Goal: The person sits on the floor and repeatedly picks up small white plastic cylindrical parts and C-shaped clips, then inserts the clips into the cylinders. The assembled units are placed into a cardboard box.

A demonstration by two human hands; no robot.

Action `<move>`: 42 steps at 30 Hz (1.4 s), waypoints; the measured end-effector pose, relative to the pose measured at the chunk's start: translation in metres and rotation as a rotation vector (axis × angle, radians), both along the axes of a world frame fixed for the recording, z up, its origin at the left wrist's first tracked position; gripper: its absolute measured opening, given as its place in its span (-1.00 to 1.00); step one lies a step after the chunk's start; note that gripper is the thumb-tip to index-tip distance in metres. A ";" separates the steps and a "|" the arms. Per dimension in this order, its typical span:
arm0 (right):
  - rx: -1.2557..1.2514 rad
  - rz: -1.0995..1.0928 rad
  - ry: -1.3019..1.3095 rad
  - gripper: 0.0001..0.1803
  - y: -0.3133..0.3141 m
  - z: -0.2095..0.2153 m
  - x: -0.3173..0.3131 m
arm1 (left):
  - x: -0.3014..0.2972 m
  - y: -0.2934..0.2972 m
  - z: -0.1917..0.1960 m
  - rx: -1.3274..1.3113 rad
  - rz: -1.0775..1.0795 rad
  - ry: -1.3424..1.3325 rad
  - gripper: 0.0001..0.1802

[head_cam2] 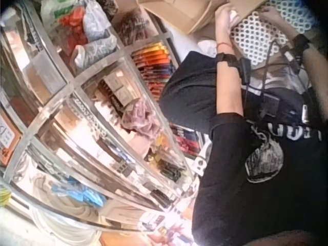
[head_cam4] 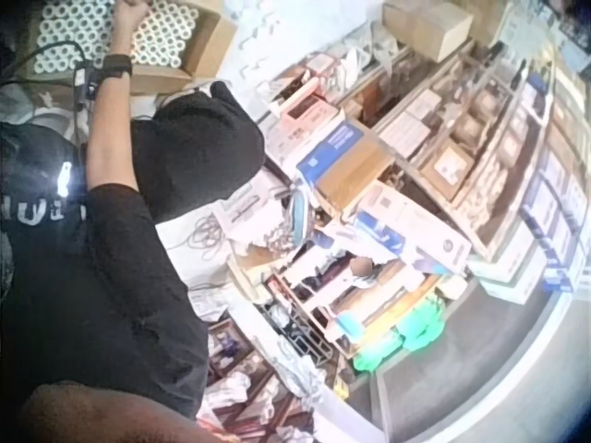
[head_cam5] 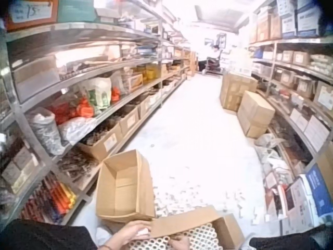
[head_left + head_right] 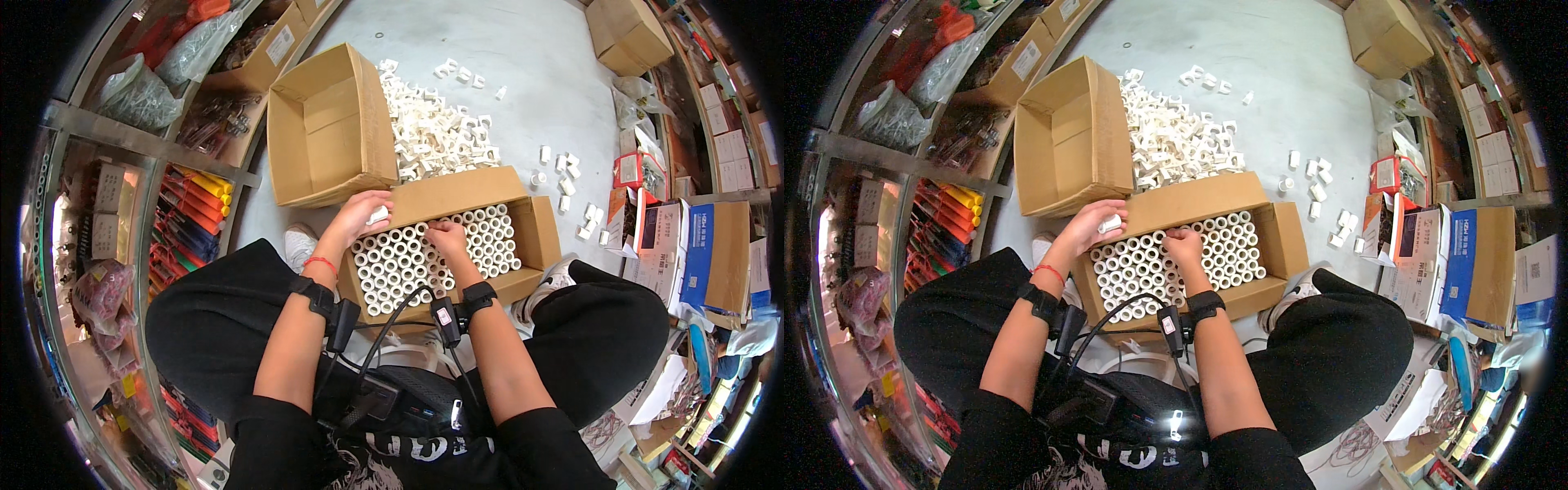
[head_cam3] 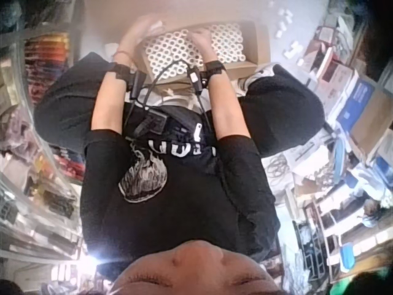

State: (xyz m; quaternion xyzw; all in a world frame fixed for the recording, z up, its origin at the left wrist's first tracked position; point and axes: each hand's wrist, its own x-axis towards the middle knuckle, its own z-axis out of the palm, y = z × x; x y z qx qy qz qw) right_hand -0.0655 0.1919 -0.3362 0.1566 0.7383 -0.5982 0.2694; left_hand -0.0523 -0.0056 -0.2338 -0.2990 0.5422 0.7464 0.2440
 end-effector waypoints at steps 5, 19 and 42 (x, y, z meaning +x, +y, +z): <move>-0.012 -0.051 -0.039 -0.79 -0.006 0.016 0.003 | 0.002 0.001 -0.001 0.009 0.013 0.006 -0.70; -0.352 0.078 0.139 -0.74 -0.013 0.073 0.002 | -0.012 0.027 -0.001 0.195 0.002 -0.060 -0.56; 0.106 0.174 0.242 -0.71 0.034 -0.012 0.015 | -0.013 0.026 0.008 -0.222 -0.003 0.069 -0.61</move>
